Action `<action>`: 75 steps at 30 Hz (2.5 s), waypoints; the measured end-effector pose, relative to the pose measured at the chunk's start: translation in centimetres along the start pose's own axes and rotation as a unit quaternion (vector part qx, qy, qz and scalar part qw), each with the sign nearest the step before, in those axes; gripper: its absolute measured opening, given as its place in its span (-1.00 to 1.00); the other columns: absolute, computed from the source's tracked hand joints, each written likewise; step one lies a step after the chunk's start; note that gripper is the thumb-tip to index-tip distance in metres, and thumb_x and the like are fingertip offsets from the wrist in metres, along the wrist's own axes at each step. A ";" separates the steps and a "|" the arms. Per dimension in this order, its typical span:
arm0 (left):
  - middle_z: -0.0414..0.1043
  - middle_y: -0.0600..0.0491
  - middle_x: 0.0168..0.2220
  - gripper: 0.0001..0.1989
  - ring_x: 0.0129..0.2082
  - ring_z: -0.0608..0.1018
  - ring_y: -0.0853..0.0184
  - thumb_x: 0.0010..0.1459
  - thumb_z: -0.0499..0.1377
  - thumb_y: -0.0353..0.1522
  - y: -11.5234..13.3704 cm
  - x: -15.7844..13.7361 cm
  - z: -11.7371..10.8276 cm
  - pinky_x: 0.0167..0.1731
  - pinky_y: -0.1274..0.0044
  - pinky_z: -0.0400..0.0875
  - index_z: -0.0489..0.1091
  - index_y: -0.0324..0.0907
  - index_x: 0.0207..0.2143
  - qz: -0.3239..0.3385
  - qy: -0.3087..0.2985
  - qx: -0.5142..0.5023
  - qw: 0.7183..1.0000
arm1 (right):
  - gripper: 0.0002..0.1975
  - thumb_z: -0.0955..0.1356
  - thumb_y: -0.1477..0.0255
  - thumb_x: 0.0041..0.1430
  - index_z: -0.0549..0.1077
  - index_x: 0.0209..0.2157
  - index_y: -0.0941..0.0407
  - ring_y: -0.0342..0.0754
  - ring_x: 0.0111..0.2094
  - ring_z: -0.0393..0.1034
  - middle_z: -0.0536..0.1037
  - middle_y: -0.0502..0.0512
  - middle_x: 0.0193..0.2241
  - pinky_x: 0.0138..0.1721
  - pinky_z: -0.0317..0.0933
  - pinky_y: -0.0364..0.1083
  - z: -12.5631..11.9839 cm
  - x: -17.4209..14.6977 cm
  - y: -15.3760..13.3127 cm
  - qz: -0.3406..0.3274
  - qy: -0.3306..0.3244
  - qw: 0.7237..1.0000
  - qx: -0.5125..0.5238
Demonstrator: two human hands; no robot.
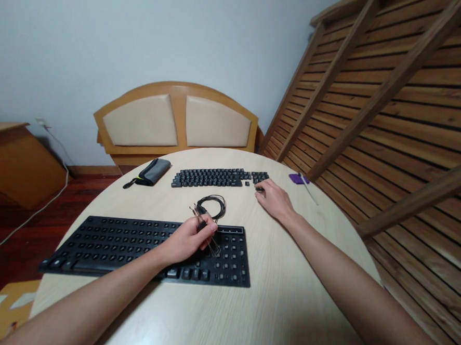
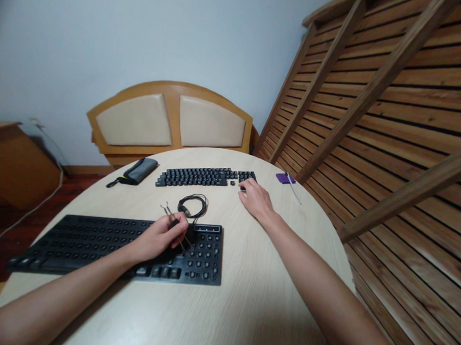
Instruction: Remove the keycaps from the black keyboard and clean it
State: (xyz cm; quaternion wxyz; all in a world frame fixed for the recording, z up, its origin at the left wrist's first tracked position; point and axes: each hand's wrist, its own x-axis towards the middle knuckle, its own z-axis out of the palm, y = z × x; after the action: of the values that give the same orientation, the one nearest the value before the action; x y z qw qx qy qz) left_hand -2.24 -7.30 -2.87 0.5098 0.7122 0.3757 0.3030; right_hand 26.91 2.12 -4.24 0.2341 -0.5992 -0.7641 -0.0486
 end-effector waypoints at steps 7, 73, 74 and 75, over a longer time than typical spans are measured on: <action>0.21 0.21 -0.62 -0.54 -0.61 0.27 0.42 0.31 0.02 0.02 0.5 0.1 -0.5 -0.51 0.56 0.20 0.22 -0.15 -0.45 0.022 0.068 0.006 0.997 | -0.70 0.37 0.27 0.27 0.50 -0.02 0.09 0.02 0.06 0.35 0.51 0.16 -0.01 0.14 0.21 0.03 -3.2 -4.3 -7.6 -0.188 -0.126 0.950 0.215; 0.48 0.02 -0.47 -0.64 -0.50 0.49 0.35 0.40 -0.06 -0.27 1.7 -1.0 -6.2 -0.42 0.53 0.32 0.45 -0.23 -0.31 0.120 -0.064 0.377 0.916 | -0.54 0.45 0.16 0.14 0.52 -0.01 0.14 0.11 0.01 0.39 0.58 0.18 -0.08 0.11 0.21 0.10 -5.0 -5.5 -13.3 -0.209 -0.214 0.939 0.168; 0.48 0.03 -0.48 -0.66 -0.52 0.49 0.36 0.39 -0.04 -0.27 1.6 -1.2 -6.3 -0.44 0.54 0.32 0.43 -0.23 -0.32 0.114 -0.070 0.374 0.918 | -0.63 0.46 0.20 0.13 0.56 -0.11 0.14 0.09 -0.07 0.42 0.61 0.15 -0.17 0.04 0.25 0.08 -4.5 -5.5 -14.4 -0.208 -0.203 0.943 0.164; 0.47 0.05 -0.51 -0.68 -0.54 0.48 0.37 0.37 -0.02 -0.27 1.5 -1.3 -6.5 -0.46 0.55 0.31 0.42 -0.22 -0.33 0.106 -0.077 0.369 0.920 | -0.69 0.46 0.22 0.12 0.57 -0.17 0.13 0.08 -0.12 0.43 0.61 0.13 -0.22 -0.01 0.27 0.07 -4.0 -5.6 -15.4 -0.210 -0.197 0.944 0.161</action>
State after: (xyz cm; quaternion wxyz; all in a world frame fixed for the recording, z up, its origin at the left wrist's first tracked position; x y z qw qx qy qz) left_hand -7.86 -5.45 0.45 0.2025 0.9068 0.3425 0.1395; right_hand 14.64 -8.55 0.13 0.1570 -0.3770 -0.9011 0.1458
